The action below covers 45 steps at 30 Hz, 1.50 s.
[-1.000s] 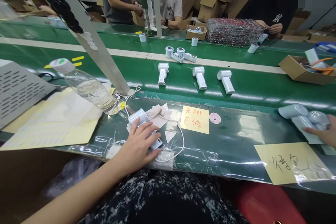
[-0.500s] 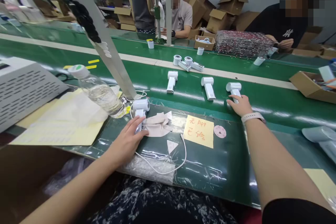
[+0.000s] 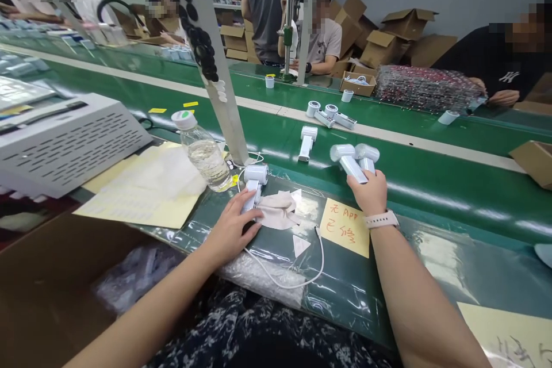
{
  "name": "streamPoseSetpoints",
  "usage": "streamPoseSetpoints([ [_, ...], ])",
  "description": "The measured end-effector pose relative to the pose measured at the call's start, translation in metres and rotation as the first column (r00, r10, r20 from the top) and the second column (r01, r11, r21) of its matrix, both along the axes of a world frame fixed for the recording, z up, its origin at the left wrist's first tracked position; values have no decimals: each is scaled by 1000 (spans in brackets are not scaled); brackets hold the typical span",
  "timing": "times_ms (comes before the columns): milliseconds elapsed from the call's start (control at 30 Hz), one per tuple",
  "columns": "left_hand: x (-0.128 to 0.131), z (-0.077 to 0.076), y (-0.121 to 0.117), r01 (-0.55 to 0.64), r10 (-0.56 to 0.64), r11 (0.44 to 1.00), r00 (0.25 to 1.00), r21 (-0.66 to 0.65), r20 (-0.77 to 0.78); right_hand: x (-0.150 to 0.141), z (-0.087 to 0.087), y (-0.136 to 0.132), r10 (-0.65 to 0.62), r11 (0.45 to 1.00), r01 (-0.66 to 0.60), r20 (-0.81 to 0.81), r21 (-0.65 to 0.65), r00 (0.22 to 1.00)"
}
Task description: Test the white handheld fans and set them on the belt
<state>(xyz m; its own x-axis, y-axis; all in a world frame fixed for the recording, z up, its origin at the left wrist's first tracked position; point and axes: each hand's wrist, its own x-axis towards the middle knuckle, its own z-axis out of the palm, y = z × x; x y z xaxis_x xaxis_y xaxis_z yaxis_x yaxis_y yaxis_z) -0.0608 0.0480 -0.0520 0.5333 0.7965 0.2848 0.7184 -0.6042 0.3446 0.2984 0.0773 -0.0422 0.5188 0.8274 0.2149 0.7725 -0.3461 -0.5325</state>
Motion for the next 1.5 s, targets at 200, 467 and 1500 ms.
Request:
streamPoseSetpoints([
  [200, 53, 36, -20, 315, 78, 812, 775, -491, 627, -77, 35, -74, 386, 864, -368, 19, 345, 922],
  [467, 101, 40, -40, 718, 618, 418, 224, -556, 754, -119, 36, -132, 607, 793, -588, -124, 159, 785],
  [1500, 86, 40, -35, 749, 710, 319, 217, -581, 670, -89, 6, -123, 283, 936, -333, -798, 110, 533],
])
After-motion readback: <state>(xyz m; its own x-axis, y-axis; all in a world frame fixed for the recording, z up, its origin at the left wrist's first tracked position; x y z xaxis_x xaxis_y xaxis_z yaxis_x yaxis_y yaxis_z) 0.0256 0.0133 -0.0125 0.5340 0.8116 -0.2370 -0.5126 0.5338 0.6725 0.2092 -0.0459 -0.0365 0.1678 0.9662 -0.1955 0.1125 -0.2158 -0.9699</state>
